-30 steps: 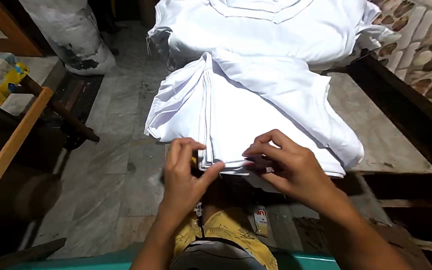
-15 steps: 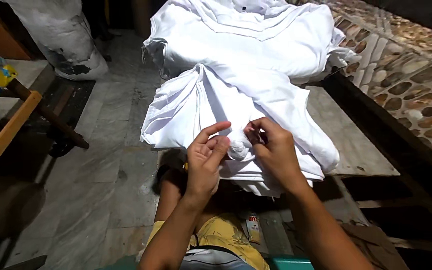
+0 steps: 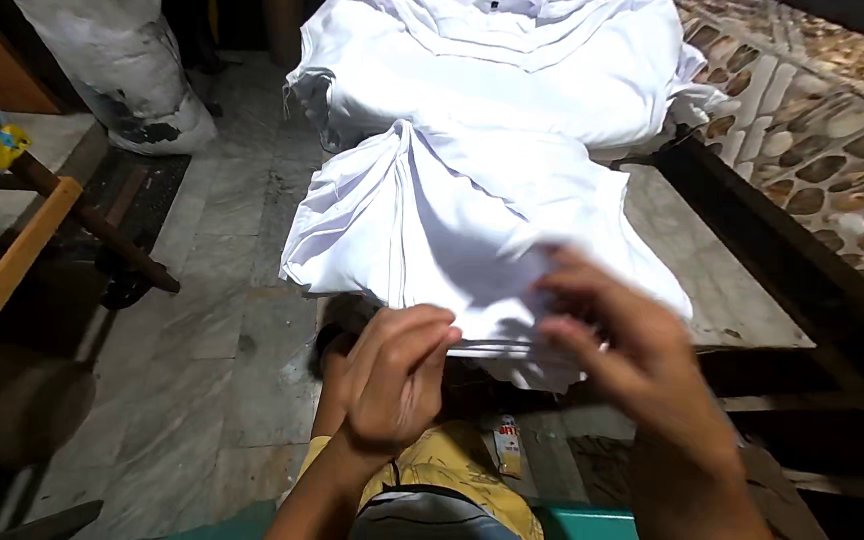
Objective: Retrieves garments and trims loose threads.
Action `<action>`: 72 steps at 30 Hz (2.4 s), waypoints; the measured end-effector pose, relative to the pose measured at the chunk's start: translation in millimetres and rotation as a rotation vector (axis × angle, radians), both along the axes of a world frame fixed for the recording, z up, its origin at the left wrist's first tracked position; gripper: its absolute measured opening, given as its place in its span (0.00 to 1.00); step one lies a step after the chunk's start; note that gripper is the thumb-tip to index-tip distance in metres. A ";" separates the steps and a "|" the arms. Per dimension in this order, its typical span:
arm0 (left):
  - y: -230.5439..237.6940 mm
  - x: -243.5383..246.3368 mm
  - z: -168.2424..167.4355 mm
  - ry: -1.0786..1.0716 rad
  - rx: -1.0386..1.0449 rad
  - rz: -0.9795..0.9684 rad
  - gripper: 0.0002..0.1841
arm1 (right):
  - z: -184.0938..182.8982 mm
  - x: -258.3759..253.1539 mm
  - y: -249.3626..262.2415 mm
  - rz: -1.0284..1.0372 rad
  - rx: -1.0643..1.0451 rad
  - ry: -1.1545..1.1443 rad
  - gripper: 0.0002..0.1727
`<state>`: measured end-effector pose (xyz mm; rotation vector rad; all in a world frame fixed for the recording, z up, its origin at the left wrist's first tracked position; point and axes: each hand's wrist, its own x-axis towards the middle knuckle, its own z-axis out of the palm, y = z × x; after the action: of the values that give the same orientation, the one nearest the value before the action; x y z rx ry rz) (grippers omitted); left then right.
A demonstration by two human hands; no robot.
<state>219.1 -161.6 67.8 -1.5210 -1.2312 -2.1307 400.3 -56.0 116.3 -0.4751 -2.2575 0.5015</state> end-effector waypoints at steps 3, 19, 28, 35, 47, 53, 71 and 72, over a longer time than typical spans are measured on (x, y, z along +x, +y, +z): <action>-14.9 -10.4 3.0 -0.050 0.046 0.083 0.04 | 12.7 5.1 16.6 -0.259 0.108 0.043 0.25; -32.7 -30.3 -36.4 0.061 -0.323 0.061 0.18 | 17.1 -24.2 25.8 0.166 0.043 -0.142 0.09; -31.5 -17.2 -19.5 -0.174 -0.268 -0.206 0.21 | 7.4 -30.5 16.7 0.143 -0.018 -0.151 0.08; 18.7 8.4 3.4 -0.031 -0.352 0.038 0.10 | 12.9 -29.4 0.2 -0.051 0.167 -0.103 0.10; 12.6 0.4 -2.1 -0.235 -0.318 -0.455 0.03 | -22.8 -39.3 -23.9 0.001 0.017 0.187 0.10; 1.9 -1.1 -11.1 0.047 -0.340 -0.314 0.27 | -25.8 -31.7 -49.8 0.034 -0.002 0.165 0.09; 16.9 -5.4 -9.3 -0.358 -0.386 -0.615 0.15 | -20.6 -11.4 -19.6 -0.080 0.005 0.005 0.12; 15.2 -8.1 -11.3 -0.385 -0.355 -0.694 0.16 | -21.7 -14.2 -18.8 -0.095 -0.022 0.007 0.13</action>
<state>211.0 -146.4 56.5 -1.9693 -1.4038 -2.8716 386.1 -74.8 94.5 -0.5881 -2.2124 0.4793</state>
